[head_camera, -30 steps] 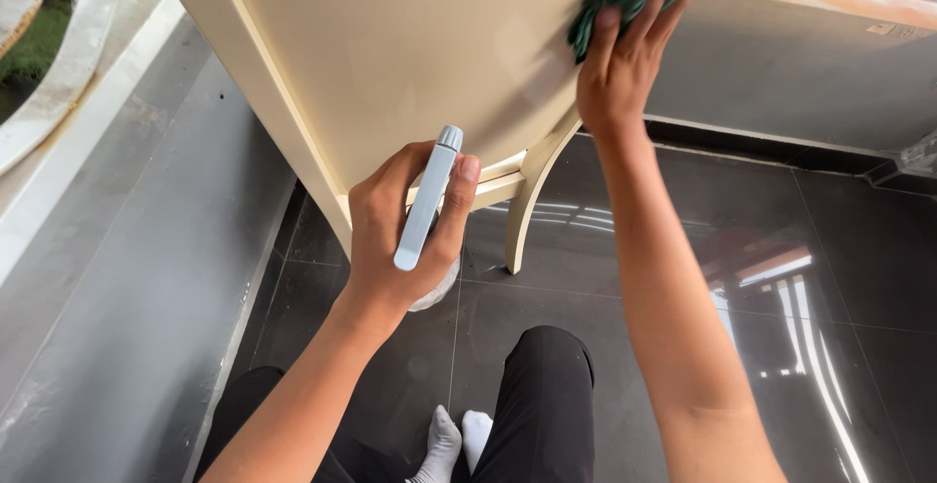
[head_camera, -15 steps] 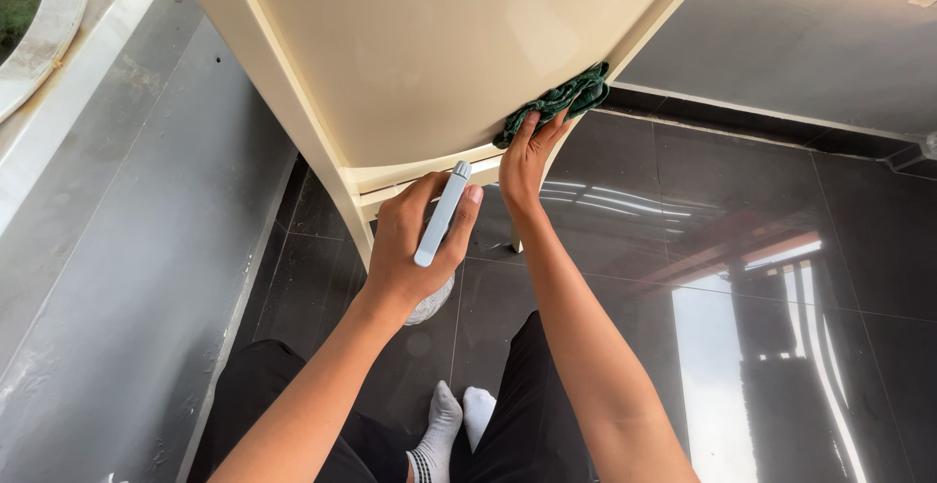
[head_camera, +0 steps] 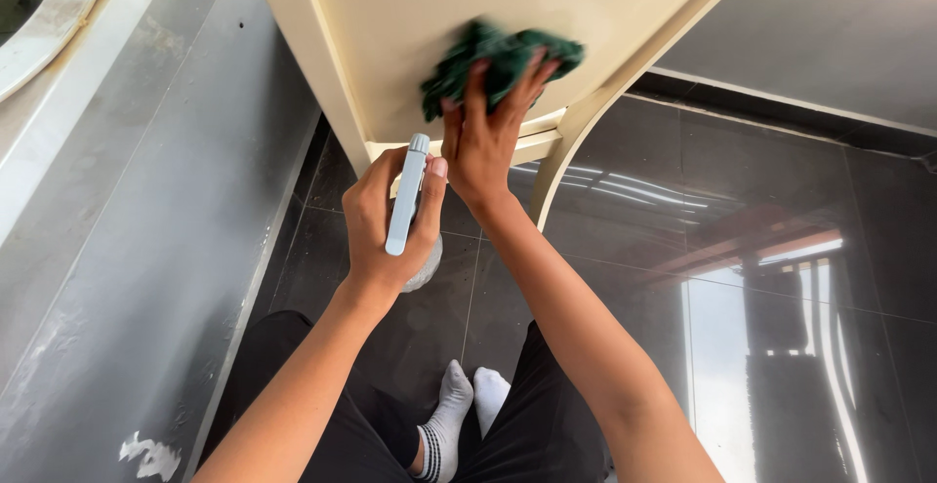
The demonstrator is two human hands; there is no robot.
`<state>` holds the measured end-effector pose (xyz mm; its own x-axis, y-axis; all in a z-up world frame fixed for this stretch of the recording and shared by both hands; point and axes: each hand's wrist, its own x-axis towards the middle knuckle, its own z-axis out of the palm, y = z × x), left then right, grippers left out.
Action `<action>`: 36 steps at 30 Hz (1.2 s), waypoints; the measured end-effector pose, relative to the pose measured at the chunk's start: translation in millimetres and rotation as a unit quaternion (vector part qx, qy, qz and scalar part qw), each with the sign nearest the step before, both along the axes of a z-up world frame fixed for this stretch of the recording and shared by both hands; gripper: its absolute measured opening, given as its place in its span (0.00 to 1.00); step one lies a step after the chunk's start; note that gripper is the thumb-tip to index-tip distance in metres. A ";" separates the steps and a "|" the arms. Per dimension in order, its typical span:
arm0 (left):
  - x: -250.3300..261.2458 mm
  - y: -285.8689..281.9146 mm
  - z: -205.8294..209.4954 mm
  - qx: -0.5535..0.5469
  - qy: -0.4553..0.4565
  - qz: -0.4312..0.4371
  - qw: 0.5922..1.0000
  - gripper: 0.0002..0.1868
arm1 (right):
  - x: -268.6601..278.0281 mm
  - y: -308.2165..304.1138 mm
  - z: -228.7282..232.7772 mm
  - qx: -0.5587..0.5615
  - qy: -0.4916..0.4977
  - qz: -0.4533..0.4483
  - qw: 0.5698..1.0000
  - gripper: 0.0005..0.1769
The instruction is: The person cleans a plastic chair by spraying it with a liquid from a bottle and wiping the backrest and seat with a green cloth.
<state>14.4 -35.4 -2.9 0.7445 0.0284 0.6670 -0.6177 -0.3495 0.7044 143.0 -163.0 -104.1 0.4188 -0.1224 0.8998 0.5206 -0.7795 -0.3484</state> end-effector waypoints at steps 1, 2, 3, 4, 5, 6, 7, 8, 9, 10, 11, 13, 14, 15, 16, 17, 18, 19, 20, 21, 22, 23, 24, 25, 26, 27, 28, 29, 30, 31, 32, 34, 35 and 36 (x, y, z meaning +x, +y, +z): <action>-0.8 3.2 -2.1 0.006 0.004 0.005 1.000 0.12 | 1.7 -0.2 -14.3 -0.056 -0.002 -0.009 0.998 0.29; -1.7 4.9 -3.7 0.012 0.006 0.008 1.000 0.12 | 5.3 -3.7 -27.6 -0.112 -0.006 -0.020 0.994 0.27; -2.5 6.5 -5.1 0.017 0.009 0.011 1.000 0.11 | 10.9 -9.1 -39.7 -0.149 -0.023 -0.031 0.988 0.25; -3.4 7.9 -6.9 0.015 0.021 0.009 1.000 0.11 | 16.7 -17.5 -51.3 -0.188 -0.039 -0.042 0.981 0.24; -4.2 9.3 -8.8 0.012 0.033 0.007 0.999 0.11 | 22.7 -27.7 -61.7 -0.226 -0.055 -0.053 0.971 0.22; -5.2 10.1 -10.9 0.009 0.046 0.005 0.999 0.11 | 29.5 -41.7 -70.0 -0.247 -0.065 -0.044 0.966 0.20; -6.1 10.3 -13.0 0.010 0.043 0.007 0.999 0.11 | 37.2 -59.5 -75.4 -0.268 -0.074 -0.035 0.960 0.19; -5.9 10.6 -14.6 0.011 0.039 0.008 0.999 0.11 | 45.0 -77.9 -78.6 -0.288 -0.084 -0.028 0.954 0.17; -5.3 11.0 -16.0 0.012 0.035 0.009 0.999 0.10 | 51.2 -96.5 -80.1 -0.283 -0.086 -0.022 0.955 0.17; -4.1 11.7 -17.2 0.012 0.028 0.005 1.000 0.10 | 56.7 -115.3 -79.5 -0.279 -0.088 -0.016 0.956 0.17; -2.8 12.3 -18.1 0.012 0.022 0.001 1.000 0.10 | 61.1 -134.7 -76.4 -0.241 -0.084 -0.030 0.966 0.15; -1.3 13.0 -19.5 0.012 0.021 -0.001 1.000 0.09 | 60.5 -165.0 -69.6 -0.129 -0.017 -0.037 0.991 0.19; 1.2 12.8 -20.6 0.013 0.026 -0.001 1.000 0.09 | 57.8 -173.8 -67.0 -0.054 0.046 -0.034 0.997 0.25; 2.8 12.5 -22.0 0.014 0.031 -0.002 0.999 0.09 | 56.4 -172.8 -66.8 -0.009 0.062 -0.023 0.998 0.26; 4.5 9.8 -23.3 0.013 0.029 -0.001 0.999 0.09 | 55.3 -170.9 -65.1 0.035 0.077 -0.015 0.996 0.27; 6.0 6.5 -24.6 0.012 0.027 -0.001 1.000 0.09 | 53.6 -166.4 -63.7 0.078 0.091 -0.007 0.993 0.30; 7.4 4.0 -25.7 0.012 0.024 0.000 1.000 0.09 | 50.9 -156.0 -64.1 0.107 0.103 -0.011 0.989 0.31; 8.4 1.5 -26.8 0.010 0.029 -0.003 1.000 0.09 | 46.9 -141.3 -66.2 0.136 0.116 -0.016 0.984 0.32; 8.4 -0.4 -28.2 0.010 0.035 -0.006 0.999 0.09 | 43.7 -125.6 -67.5 0.166 0.129 -0.020 0.977 0.33; 8.2 -2.2 -29.6 0.010 0.042 -0.009 0.999 0.09 | 42.9 -110.9 -66.2 0.222 0.140 -0.019 0.965 0.33; 7.6 -3.0 -30.9 0.008 0.049 -0.014 0.999 0.09 | 41.3 -95.1 -64.6 0.277 0.152 -0.017 0.949 0.34; 6.7 -3.7 -32.0 0.006 0.056 -0.019 0.998 0.09 | 38.9 -81.4 -61.5 0.332 0.163 -0.015 0.929 0.35; 5.8 -3.2 -32.1 0.004 0.063 -0.021 0.998 0.09 | 38.3 -69.8 -55.8 0.414 0.199 0.011 0.888 0.38; 4.6 -2.3 -31.9 0.001 0.061 -0.021 0.998 0.09 | 38.4 -60.4 -49.0 0.492 0.234 0.037 0.838 0.41; 4.1 -1.9 -31.5 -0.002 0.058 -0.022 0.998 0.09 | 37.8 -52.0 -43.0 0.563 0.265 0.061 0.780 0.43; 3.5 -0.9 -30.8 -0.006 0.055 -0.023 0.998 0.09 | 35.7 -42.9 -38.6 0.578 0.255 0.081 0.771 0.44; 2.8 0.7 -30.1 -0.006 0.060 -0.018 0.998 0.09 | 33.6 -35.2 -33.8 0.591 0.243 0.101 0.762 0.44; 1.3 2.9 -29.3 -0.005 0.064 -0.013 0.998 0.09 | 31.6 -28.2 -28.1 0.605 0.231 0.120 0.753 0.45; 1.0 4.3 -28.2 -0.005 0.068 -0.009 0.998 0.09 | 27.4 -22.5 -21.4 0.631 0.242 0.147 0.722 0.44; 1.4 5.2 -27.3 -0.004 0.058 -0.007 0.998 0.09 | 20.1 -17.0 -14.7 0.656 0.252 0.173 0.690 0.44; 0.7 6.9 -27.3 -0.003 0.049 -0.004 0.999 0.09 | 12.0 -9.9 -7.7 0.680 0.264 0.199 0.655 0.44; -1.0 10.9 -28.6 -0.003 0.038 -0.002 0.999 0.09 | -0.6 4.1 8.5 0.708 0.272 0.225 0.612 0.43; -2.2 13.3 -29.7 -0.005 0.036 -0.003 0.999 0.09 | -6.5 10.0 15.5 0.721 0.275 0.238 0.590 0.42; -3.0 15.6 -30.9 -0.007 0.033 -0.003 0.999 0.09 | -11.3 15.2 21.6 0.726 0.279 0.249 0.577 0.41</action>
<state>11.4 -19.7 -33.8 0.7868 0.0328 0.6163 -0.5718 -0.3368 0.7480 131.7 -147.8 -82.5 0.9025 -0.3168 -0.2917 0.0454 0.7436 -0.6670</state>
